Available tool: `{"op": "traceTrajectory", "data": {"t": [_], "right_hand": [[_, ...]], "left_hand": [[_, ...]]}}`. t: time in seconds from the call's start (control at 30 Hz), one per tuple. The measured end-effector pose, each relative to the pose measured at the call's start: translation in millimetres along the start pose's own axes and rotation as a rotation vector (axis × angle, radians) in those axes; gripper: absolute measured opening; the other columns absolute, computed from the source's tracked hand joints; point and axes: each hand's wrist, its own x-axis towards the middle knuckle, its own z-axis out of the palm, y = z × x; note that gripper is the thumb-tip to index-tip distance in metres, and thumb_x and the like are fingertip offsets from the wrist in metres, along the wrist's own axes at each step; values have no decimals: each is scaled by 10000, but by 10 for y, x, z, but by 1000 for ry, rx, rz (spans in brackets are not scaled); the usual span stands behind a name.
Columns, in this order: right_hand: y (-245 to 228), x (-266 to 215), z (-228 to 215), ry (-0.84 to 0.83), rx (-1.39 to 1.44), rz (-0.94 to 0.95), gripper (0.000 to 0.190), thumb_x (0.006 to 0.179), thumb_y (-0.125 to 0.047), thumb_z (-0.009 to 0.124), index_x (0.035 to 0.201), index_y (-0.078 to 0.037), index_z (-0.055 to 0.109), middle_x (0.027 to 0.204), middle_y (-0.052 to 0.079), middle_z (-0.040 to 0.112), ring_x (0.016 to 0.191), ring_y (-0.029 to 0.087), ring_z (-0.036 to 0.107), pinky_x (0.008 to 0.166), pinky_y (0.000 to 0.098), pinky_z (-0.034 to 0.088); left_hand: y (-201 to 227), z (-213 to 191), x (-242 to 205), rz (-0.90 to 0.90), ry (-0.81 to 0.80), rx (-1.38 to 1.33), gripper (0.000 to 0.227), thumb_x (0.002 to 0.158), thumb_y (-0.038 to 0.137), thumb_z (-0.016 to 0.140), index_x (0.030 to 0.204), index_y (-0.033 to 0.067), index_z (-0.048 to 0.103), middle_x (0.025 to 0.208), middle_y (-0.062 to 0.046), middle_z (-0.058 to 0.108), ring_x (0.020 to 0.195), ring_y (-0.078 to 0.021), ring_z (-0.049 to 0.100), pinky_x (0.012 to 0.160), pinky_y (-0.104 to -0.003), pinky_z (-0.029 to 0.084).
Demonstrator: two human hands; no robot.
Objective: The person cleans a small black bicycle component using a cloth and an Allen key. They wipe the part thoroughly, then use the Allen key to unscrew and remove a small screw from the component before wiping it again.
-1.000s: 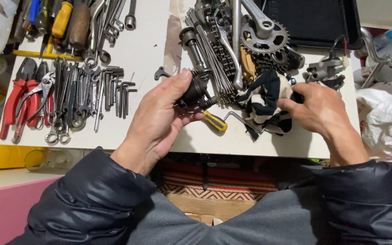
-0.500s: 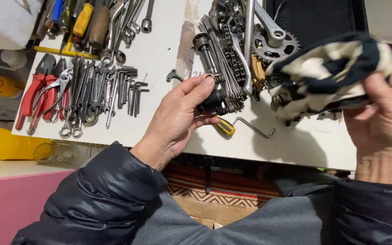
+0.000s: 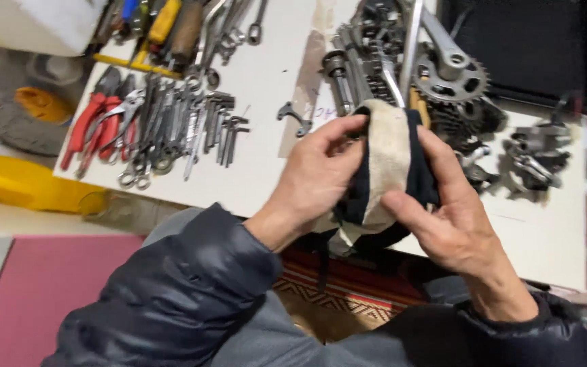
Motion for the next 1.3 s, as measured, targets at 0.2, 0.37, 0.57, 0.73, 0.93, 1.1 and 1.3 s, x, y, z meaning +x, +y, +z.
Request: {"op": "traceTrajectory", "data": {"t": [0.2, 0.37, 0.57, 0.73, 0.93, 1.1, 1.3], "right_hand": [[-72, 111, 112, 167, 37, 38, 847, 789, -9, 737, 1536, 17, 340, 1496, 162, 473, 1327, 189, 443, 1175, 297, 313], [-195, 163, 83, 218, 142, 170, 675, 857, -44, 667, 1495, -8, 450, 1320, 100, 568, 1139, 146, 529, 1040, 249, 425], [-95, 179, 44, 352, 455, 220, 439, 957, -164, 621, 1383, -70, 565, 1229, 40, 655, 1074, 133, 637, 997, 243, 542], [-45, 196, -21, 410, 674, 291, 409, 986, -249, 597, 1363, -92, 586, 1181, 48, 696, 1058, 179, 695, 958, 323, 599], [-114, 246, 33, 206, 741, 367, 500, 962, -255, 551, 1391, 2, 549, 1207, 125, 662, 1078, 268, 644, 933, 379, 532], [-106, 269, 169, 191, 879, 456, 443, 1000, -202, 493, 1380, 20, 549, 1210, 173, 679, 1024, 275, 671, 934, 389, 545], [-215, 340, 171, 124, 846, 499, 463, 1013, -201, 476, 1445, -47, 534, 1156, 116, 693, 972, 219, 675, 864, 366, 552]], "left_hand": [[133, 10, -35, 73, -98, 124, 484, 882, 322, 630, 1323, 124, 662, 1245, -10, 732, 991, -80, 650, 932, -225, 531], [485, -35, -150, -91, -133, 51, 634, 771, 345, 660, 1360, 120, 594, 1256, -102, 709, 1102, -204, 705, 954, -321, 593], [600, -132, -152, -224, -35, -101, 678, 760, 351, 627, 1367, 55, 560, 1138, -194, 726, 939, -312, 752, 788, -401, 653], [459, -180, -102, -139, 67, -396, 552, 818, 235, 696, 1291, -31, 598, 1015, -212, 739, 849, -241, 709, 637, -300, 638], [488, -194, -122, -198, 65, -420, 588, 807, 278, 675, 1325, 4, 619, 1074, -180, 711, 900, -242, 698, 741, -364, 641], [468, -180, -147, -130, -5, -356, 547, 843, 276, 675, 1320, 11, 638, 990, -160, 746, 764, -196, 714, 678, -292, 621], [309, -219, -74, -61, -98, -656, 389, 944, 233, 653, 1215, -45, 632, 1040, -181, 695, 798, -284, 728, 595, -324, 644]]}}
